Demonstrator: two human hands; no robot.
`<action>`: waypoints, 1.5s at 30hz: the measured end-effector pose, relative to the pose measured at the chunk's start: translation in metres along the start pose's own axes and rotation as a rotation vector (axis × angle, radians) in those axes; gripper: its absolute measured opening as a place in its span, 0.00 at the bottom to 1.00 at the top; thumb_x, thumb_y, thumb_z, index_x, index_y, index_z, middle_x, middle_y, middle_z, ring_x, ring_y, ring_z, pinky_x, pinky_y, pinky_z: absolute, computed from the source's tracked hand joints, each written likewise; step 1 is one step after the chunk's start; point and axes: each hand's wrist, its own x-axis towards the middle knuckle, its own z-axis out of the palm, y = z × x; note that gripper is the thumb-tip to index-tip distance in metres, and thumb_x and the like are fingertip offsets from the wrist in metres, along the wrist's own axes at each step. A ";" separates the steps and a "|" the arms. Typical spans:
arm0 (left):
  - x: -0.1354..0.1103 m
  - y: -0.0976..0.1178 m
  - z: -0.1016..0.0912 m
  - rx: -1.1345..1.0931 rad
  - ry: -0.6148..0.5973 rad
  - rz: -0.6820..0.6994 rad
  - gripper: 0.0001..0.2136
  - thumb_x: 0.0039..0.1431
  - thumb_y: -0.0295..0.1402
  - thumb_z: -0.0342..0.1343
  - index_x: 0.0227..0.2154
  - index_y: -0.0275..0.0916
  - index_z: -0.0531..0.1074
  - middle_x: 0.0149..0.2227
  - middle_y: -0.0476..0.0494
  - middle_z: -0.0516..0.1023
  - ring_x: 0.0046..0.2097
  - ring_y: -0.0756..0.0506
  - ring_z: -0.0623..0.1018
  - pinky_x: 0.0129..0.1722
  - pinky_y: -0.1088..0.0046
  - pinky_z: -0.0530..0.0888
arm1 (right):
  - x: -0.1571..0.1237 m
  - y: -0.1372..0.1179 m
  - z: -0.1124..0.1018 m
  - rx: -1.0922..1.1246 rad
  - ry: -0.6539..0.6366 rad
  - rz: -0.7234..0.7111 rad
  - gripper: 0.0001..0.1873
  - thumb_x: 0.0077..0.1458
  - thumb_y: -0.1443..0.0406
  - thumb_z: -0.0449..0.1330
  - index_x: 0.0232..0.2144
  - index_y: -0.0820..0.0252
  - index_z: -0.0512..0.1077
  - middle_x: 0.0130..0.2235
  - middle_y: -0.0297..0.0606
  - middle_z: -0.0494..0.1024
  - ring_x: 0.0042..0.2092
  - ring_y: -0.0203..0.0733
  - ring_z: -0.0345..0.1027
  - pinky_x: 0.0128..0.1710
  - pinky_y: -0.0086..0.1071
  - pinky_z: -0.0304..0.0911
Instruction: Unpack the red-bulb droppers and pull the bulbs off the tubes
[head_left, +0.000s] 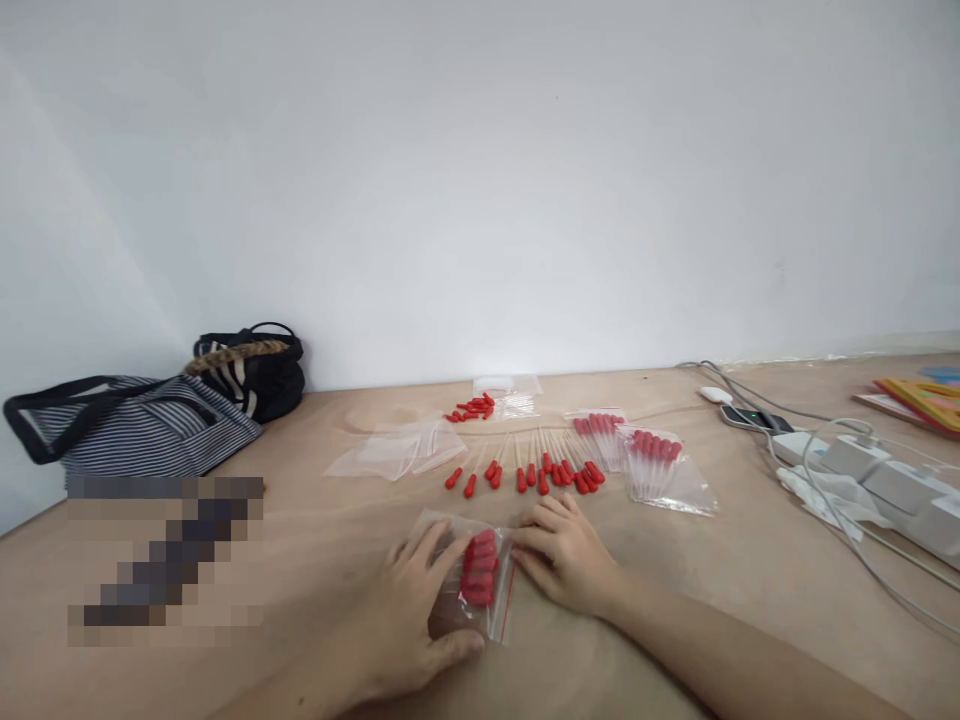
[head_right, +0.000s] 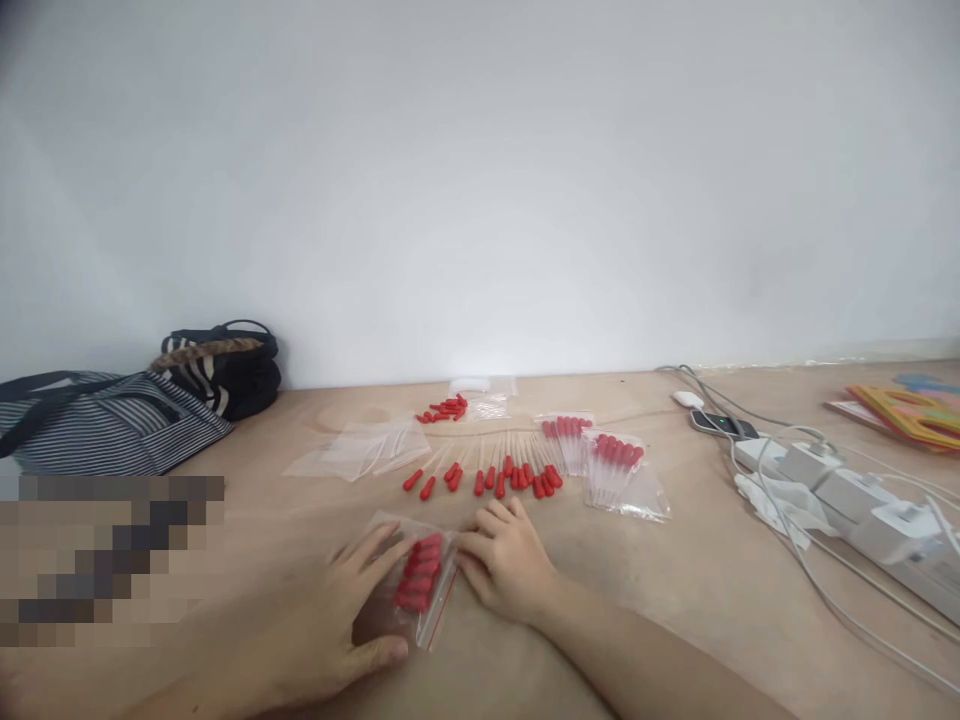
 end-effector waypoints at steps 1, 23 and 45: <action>0.003 -0.001 -0.006 -0.008 -0.024 0.072 0.38 0.46 0.52 0.54 0.59 0.44 0.51 0.61 0.36 0.51 0.60 0.31 0.53 0.54 0.46 0.57 | 0.000 0.002 -0.001 -0.004 0.008 0.043 0.07 0.52 0.68 0.52 0.29 0.57 0.71 0.29 0.35 0.71 0.34 0.37 0.58 0.36 0.35 0.48; 0.029 0.004 0.010 -0.159 0.140 0.114 0.25 0.52 0.46 0.52 0.52 0.40 0.64 0.55 0.37 0.65 0.54 0.37 0.66 0.52 0.56 0.65 | -0.002 0.011 -0.015 0.132 -0.262 0.087 0.16 0.50 0.61 0.58 0.43 0.45 0.70 0.33 0.33 0.70 0.35 0.38 0.58 0.38 0.36 0.49; 0.041 0.018 0.016 -0.273 0.150 0.177 0.35 0.51 0.46 0.53 0.58 0.37 0.49 0.60 0.35 0.55 0.59 0.37 0.57 0.57 0.57 0.59 | -0.002 0.011 -0.009 0.083 -0.120 0.108 0.05 0.48 0.62 0.60 0.30 0.51 0.74 0.27 0.31 0.70 0.33 0.36 0.59 0.36 0.34 0.47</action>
